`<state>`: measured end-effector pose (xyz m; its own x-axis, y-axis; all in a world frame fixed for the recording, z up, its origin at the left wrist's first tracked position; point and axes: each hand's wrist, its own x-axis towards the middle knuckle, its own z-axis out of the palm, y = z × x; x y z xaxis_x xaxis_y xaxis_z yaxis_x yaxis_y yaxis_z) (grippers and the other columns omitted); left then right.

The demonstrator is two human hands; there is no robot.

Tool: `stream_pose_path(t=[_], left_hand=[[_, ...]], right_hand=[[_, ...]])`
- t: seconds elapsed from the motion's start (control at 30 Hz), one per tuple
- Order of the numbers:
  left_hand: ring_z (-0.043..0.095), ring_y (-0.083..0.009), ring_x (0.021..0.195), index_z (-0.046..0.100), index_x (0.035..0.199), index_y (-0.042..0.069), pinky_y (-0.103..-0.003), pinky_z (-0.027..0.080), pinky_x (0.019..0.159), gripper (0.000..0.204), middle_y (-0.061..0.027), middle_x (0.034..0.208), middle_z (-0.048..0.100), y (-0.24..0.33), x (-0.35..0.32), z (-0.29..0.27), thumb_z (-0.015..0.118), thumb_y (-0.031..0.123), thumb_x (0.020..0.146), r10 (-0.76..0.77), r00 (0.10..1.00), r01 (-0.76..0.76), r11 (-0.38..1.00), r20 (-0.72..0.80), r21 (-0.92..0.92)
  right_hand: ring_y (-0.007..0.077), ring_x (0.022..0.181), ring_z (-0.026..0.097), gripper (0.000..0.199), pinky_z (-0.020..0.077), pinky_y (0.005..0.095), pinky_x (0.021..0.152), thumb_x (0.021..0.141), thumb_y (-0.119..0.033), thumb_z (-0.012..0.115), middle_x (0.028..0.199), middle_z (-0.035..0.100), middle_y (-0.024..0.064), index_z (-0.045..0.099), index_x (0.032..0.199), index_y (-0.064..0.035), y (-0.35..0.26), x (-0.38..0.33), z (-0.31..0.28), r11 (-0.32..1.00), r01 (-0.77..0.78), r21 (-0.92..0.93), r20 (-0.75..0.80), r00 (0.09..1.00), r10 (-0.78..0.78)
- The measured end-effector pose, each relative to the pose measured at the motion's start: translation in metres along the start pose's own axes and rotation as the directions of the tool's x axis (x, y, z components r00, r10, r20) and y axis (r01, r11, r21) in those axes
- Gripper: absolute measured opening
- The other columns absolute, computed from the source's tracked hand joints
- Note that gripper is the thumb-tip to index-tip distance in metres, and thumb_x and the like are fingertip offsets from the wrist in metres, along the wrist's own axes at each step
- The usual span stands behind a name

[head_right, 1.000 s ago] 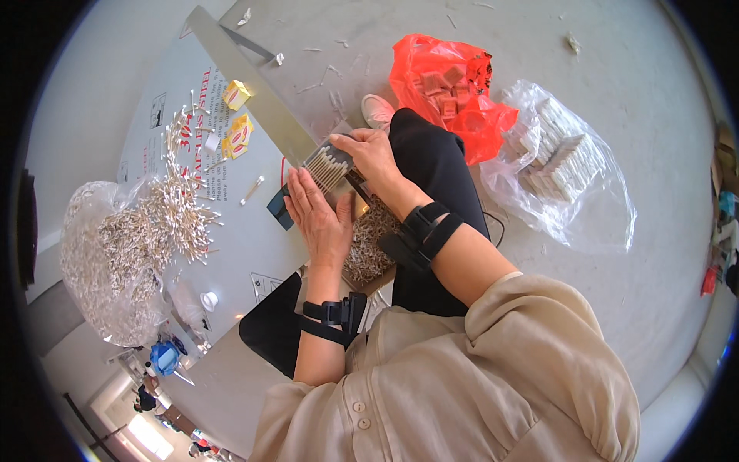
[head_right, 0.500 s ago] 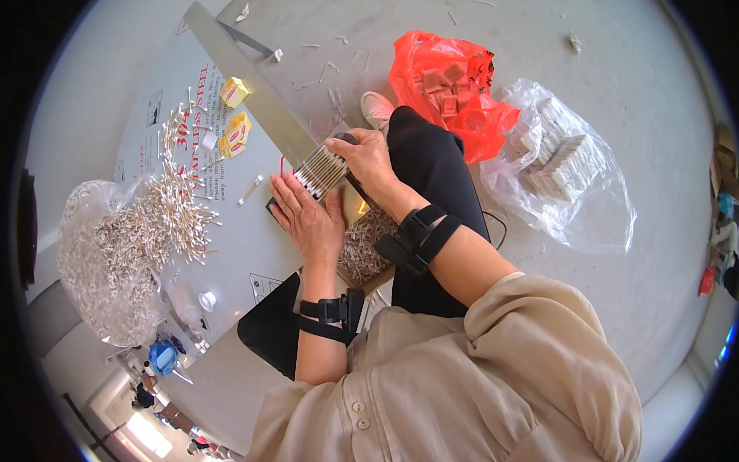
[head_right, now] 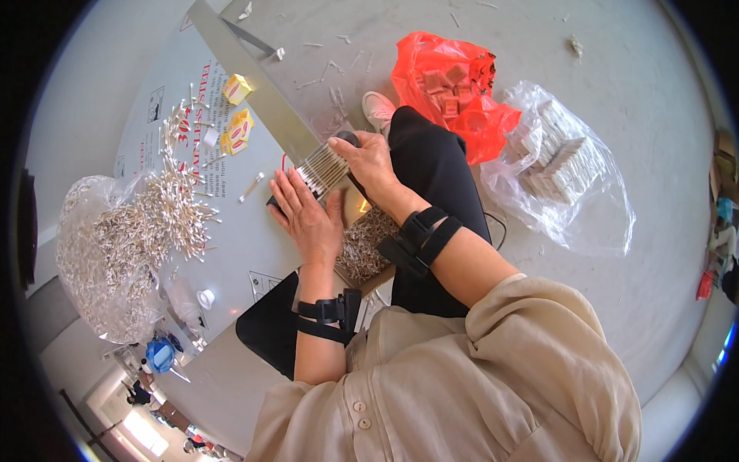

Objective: Arranging and packaging small white components into a plastic sleeve at a workbench.

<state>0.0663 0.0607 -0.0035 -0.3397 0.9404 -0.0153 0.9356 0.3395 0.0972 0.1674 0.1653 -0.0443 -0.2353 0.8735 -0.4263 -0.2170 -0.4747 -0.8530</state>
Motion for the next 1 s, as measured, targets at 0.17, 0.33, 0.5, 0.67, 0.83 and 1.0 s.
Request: stream_pose_path(t=[0.17,0.33,0.5,0.67,0.83,1.0], left_hand=[[0.006,-0.0397,0.148,0.017,0.150,-0.005,-0.057,0.005,0.116,0.091,-0.0265,0.158,0.011,-0.005,-0.018,-0.001,0.045,0.060,0.094,-0.028,0.999,0.022,0.991,-0.044,-0.133],[0.006,-0.0406,0.147,0.016,0.150,-0.007,-0.057,0.005,0.116,0.091,-0.0270,0.158,0.009,0.000,-0.042,-0.003,0.052,0.055,0.092,0.030,0.999,-0.027,0.997,0.032,-0.072],[0.006,-0.0408,0.147,0.015,0.150,-0.006,-0.056,0.006,0.116,0.091,-0.0269,0.158,0.010,0.011,-0.038,-0.003,0.050,0.056,0.093,0.040,0.999,-0.038,0.997,0.027,-0.071],[0.007,-0.0409,0.147,0.015,0.151,-0.004,-0.056,0.007,0.116,0.091,-0.0257,0.158,0.010,0.012,-0.036,-0.002,0.044,0.061,0.093,0.027,1.000,-0.027,0.995,0.002,-0.094],[0.010,-0.0377,0.148,0.017,0.152,0.000,-0.057,0.008,0.116,0.091,-0.0224,0.159,0.013,0.018,-0.016,-0.014,0.046,0.062,0.092,0.128,0.992,-0.128,0.985,-0.010,-0.117],[0.011,-0.0369,0.148,0.019,0.152,0.002,-0.057,0.009,0.116,0.090,-0.0219,0.159,0.014,0.027,0.000,-0.010,0.055,0.054,0.089,0.196,0.979,-0.191,0.977,0.046,-0.098]], right_hand=[[0.0028,0.054,0.047,0.019,0.0370,0.0203,0.049,0.092,-0.018,0.068,0.067,0.060,-0.0035,0.068,0.080,-0.0036,-0.019,-0.017,0.000,0.993,-0.054,0.102,-0.003,0.998,0.055],[0.0039,0.052,0.047,0.029,0.0347,0.0189,0.044,0.089,-0.022,0.072,0.060,0.052,-0.0037,0.057,0.066,-0.0095,-0.019,-0.020,-0.016,0.985,-0.171,0.025,0.011,0.985,0.171],[0.0042,0.048,0.045,0.029,0.0327,0.0221,0.042,0.086,-0.015,0.073,0.058,0.053,-0.0023,0.058,0.063,-0.0070,-0.018,-0.025,-0.012,0.981,-0.168,0.095,-0.009,0.985,0.170],[0.0045,0.048,0.045,0.029,0.0329,0.0224,0.042,0.086,-0.015,0.073,0.058,0.054,-0.0017,0.058,0.063,-0.0062,-0.019,-0.025,-0.012,0.982,-0.172,0.075,-0.011,0.985,0.174],[0.0053,0.047,0.044,0.028,0.0321,0.0228,0.042,0.086,-0.013,0.071,0.057,0.053,-0.0014,0.058,0.063,-0.0058,-0.021,-0.026,-0.014,0.979,-0.183,0.090,-0.016,0.983,0.185],[0.0066,0.047,0.043,0.028,0.0314,0.0242,0.042,0.085,-0.012,0.070,0.056,0.052,-0.0005,0.058,0.061,-0.0056,-0.020,-0.025,-0.015,0.978,-0.184,0.098,-0.016,0.982,0.187]])
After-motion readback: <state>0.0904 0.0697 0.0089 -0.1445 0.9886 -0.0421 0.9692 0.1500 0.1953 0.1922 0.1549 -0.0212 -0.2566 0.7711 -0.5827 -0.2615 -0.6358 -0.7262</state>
